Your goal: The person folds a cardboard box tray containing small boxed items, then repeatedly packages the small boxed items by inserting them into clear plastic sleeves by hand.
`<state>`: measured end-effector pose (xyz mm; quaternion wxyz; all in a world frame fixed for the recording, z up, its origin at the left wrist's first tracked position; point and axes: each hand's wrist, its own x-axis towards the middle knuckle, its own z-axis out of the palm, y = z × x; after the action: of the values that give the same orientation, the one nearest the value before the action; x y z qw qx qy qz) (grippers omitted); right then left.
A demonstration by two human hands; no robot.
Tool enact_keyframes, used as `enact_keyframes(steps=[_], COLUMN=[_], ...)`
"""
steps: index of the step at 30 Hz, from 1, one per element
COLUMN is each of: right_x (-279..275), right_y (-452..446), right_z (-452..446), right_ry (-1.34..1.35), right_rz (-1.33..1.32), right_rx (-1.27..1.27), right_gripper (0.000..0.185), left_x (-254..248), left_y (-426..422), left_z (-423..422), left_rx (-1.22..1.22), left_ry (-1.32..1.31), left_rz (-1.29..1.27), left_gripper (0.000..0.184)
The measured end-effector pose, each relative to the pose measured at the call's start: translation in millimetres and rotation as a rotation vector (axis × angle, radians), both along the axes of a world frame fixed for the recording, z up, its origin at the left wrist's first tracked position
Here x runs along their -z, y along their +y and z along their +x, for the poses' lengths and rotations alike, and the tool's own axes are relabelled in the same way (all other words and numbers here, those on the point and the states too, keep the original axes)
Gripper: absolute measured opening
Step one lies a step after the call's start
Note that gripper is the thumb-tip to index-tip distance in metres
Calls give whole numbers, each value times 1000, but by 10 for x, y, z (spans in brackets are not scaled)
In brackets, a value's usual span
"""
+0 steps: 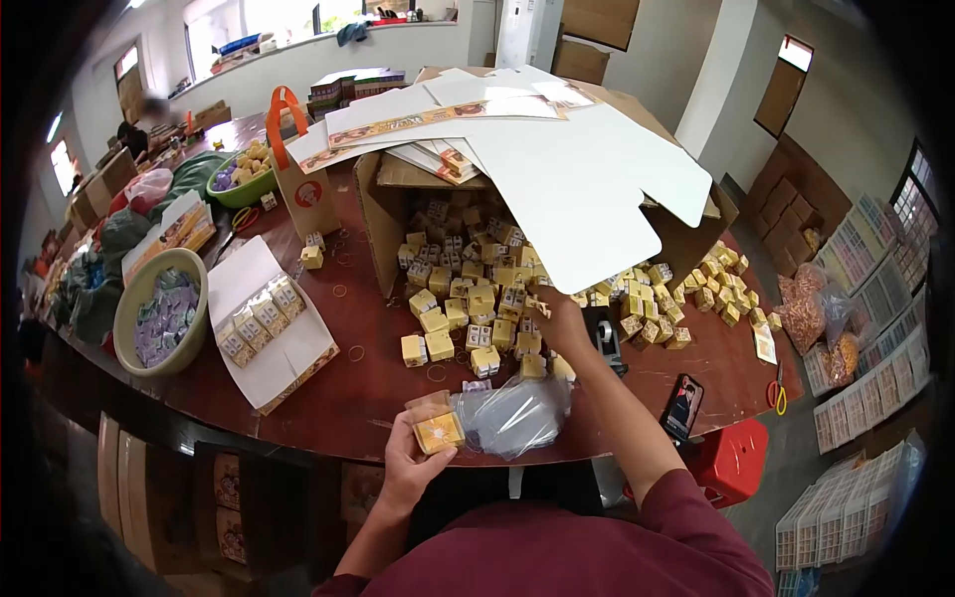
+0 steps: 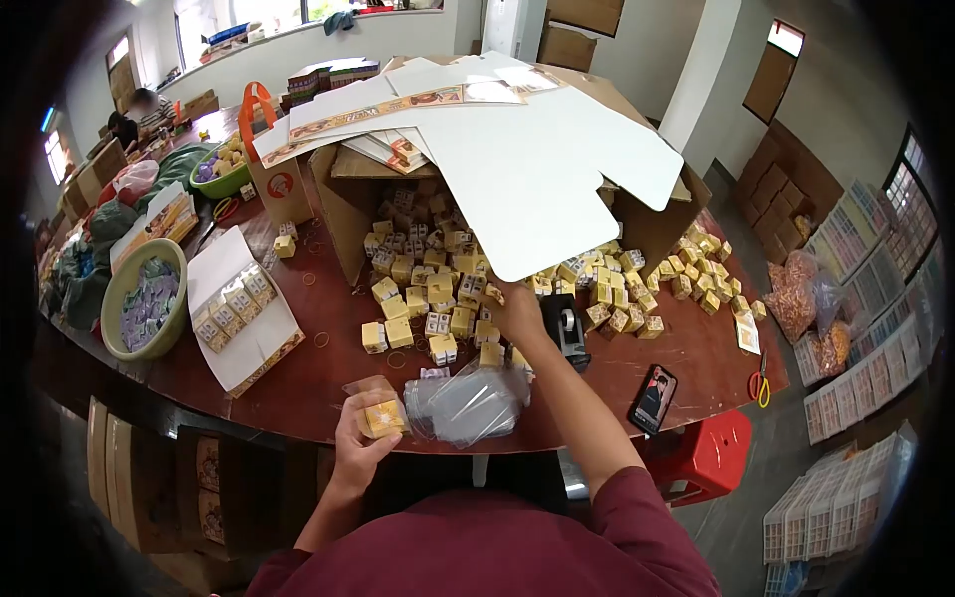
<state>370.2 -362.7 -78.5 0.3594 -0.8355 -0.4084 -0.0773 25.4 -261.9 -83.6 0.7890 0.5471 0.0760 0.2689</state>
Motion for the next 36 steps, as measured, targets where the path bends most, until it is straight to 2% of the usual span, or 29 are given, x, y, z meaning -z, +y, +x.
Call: enact_keyframes(steps=[2,5,8,12,15,18,19,22,23,26,27,30,34,36], right_x=[-59,112,-53,-395,-684,-828,-840,-915,-909,-938,-917,-1026,-1172,-1222], right_y=[229,300,5,-449,-720,-928,-935,-920,-890,-979,-985,-1099,-1218,-1188], right_z=[-47,22,1,-404,-689,-884,-938,-1045,-1095,-1113,-1139,-1223,-1140,-1191], right_ry=[-33,-70,-167,49,80,238,279,177,193,47,50,167,423,375], right_rz=[-38,-159,-1,225,419,481,526,568,660,519,511,388,362,321], right_rx=[-41,-44,-350,-518,-742,-929,-972,-1005,-1005,-874,-881,-773,-818,-767], right_gripper=[50,54,55,52,51,46,45,45,44,43,47,51,50,52], left_x=[-27,-68,-33,0,-232,-484,-547,-683,-636,-667,-611,-545,-749,-789], left_y=[-82,-167,-164,-57,59,48,23,-217,-262,-396,-456,-495,-426,-424], left_z=[39,-18,-84,-18,245,476,502,516,550,601,574,560,574,574], left_rx=[23,3,3,79,196,367,480,681,619,458,474,385,188,138], left_ry=[-17,40,73,37,-201,-289,-251,-186,-250,-344,-287,-198,-147,-101], left_rz=[41,121,162,230,457,697,649,436,547,796,651,602,967,1141], left_gripper=[57,57,57,56,51,44,40,40,40,41,41,41,42,43])
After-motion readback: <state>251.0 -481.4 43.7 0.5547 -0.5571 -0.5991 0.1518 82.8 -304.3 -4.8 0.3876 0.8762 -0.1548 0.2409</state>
